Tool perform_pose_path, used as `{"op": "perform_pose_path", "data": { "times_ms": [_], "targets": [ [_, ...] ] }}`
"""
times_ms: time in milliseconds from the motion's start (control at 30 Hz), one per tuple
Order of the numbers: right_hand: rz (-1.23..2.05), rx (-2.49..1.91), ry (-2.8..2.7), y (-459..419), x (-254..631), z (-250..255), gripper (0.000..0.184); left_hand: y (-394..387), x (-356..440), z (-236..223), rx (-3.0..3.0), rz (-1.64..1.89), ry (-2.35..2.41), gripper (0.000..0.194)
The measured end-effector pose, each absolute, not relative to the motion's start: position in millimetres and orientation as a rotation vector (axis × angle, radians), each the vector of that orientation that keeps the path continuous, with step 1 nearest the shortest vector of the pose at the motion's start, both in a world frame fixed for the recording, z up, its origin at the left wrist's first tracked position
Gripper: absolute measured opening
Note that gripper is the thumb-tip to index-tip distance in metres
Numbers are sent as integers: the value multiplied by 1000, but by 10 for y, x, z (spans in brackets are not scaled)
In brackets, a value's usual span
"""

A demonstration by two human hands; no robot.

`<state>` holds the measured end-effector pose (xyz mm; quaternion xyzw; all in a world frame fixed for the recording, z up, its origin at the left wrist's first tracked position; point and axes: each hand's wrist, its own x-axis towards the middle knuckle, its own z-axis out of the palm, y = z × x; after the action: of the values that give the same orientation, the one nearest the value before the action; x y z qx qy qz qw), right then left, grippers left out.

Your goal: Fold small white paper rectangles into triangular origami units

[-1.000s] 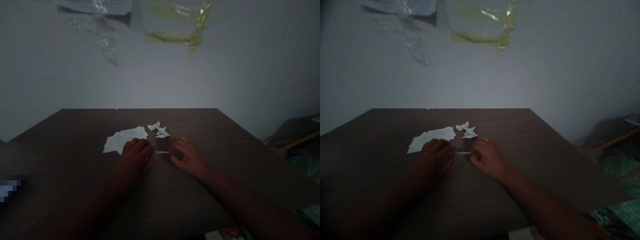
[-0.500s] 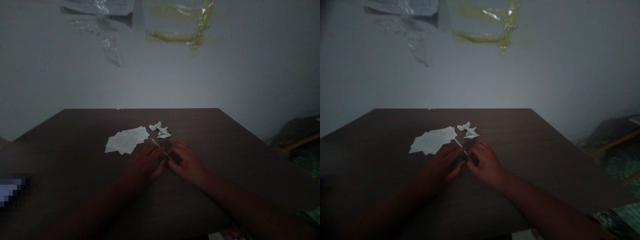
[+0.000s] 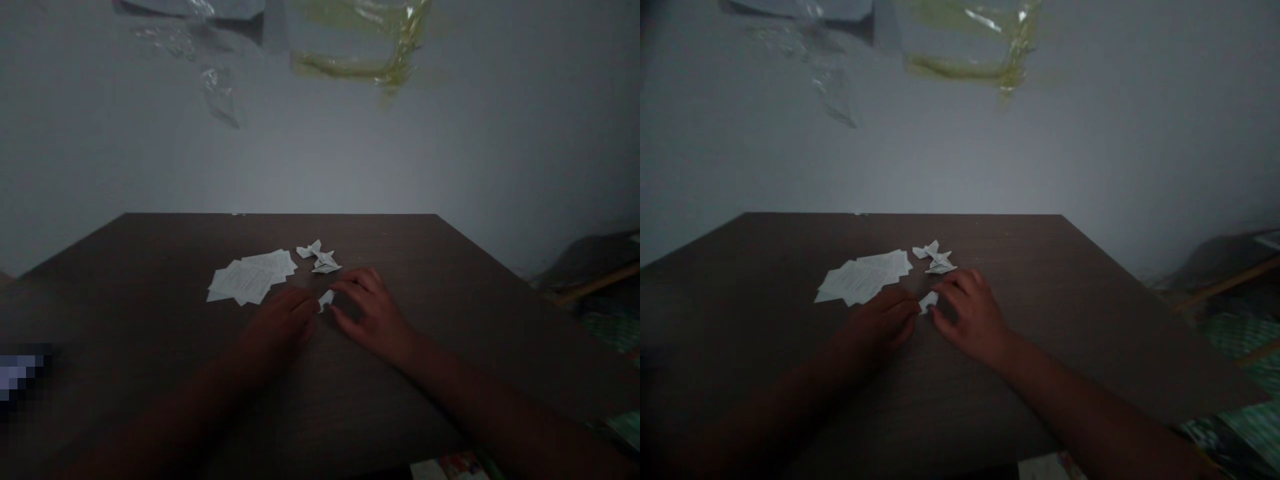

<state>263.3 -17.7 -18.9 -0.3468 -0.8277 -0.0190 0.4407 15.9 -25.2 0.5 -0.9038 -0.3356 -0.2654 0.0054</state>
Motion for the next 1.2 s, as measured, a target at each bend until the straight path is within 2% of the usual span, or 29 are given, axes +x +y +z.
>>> {"op": "perform_pose_path", "data": {
  "times_ms": [300,533,1200],
  "targets": [
    [-106,-838,-2127,-173,2673,-186,8,-274,157,36,-2795,-801,-1020,32],
    [-130,-768,-2227,-218,2605,-186,22,-288,209,86,-2746,-846,-1073,18],
    [-163,-752,-2202,-363,2531,-106,26,-396,326,177,-2599,-690,-1039,18]
  ]
}}
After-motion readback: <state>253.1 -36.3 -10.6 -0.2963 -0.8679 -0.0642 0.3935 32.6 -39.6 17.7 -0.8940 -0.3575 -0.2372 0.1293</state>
